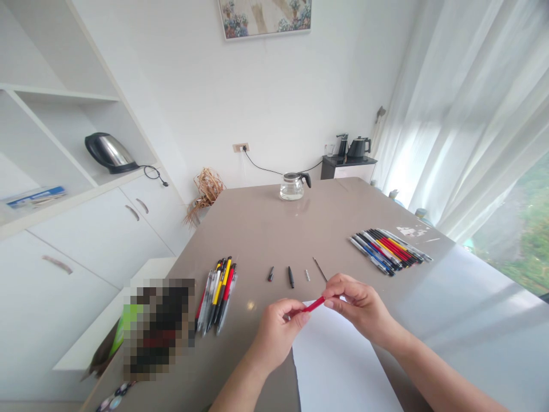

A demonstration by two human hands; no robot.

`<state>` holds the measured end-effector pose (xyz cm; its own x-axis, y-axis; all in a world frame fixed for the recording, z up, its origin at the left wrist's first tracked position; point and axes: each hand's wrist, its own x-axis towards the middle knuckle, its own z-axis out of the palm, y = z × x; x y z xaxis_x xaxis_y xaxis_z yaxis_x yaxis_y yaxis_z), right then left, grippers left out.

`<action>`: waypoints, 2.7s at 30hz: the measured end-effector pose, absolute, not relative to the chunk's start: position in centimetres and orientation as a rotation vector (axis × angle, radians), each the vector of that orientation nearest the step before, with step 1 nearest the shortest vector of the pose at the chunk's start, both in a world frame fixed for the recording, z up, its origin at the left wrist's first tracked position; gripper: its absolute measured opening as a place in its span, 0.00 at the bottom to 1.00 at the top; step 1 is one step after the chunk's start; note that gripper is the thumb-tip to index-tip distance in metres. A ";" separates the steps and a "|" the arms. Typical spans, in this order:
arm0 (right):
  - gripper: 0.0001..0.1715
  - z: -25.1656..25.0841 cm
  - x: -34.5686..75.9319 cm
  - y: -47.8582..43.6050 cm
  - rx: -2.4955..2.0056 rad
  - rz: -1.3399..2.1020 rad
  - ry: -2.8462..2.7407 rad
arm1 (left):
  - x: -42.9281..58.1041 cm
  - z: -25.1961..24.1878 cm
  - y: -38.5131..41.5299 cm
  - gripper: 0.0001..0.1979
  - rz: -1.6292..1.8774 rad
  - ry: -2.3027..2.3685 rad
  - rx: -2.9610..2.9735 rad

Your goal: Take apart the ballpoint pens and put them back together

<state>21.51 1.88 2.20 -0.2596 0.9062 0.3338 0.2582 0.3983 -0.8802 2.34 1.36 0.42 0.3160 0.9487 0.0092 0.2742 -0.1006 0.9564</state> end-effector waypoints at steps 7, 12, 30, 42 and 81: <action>0.06 2.1 21.5 2.0 -1.015 0.906 -1.729 | 2.3 0.4 1.2 0.12 0.865 1.139 1.591; 0.08 2.4 21.8 2.0 -1.047 0.864 -1.689 | 2.4 0.7 1.2 0.12 0.854 1.108 1.552; 0.14 -2.3 23.6 6.2 -1.673 0.254 -1.919 | 2.3 0.3 1.6 0.09 0.969 1.120 1.403; 0.13 -1.9 23.4 6.6 -1.966 0.230 -2.248 | 1.9 -0.7 1.8 0.09 0.957 1.166 1.515; 0.06 4.0 20.2 1.2 -0.860 0.759 -1.719 | 2.4 0.5 1.3 0.09 0.943 1.237 1.729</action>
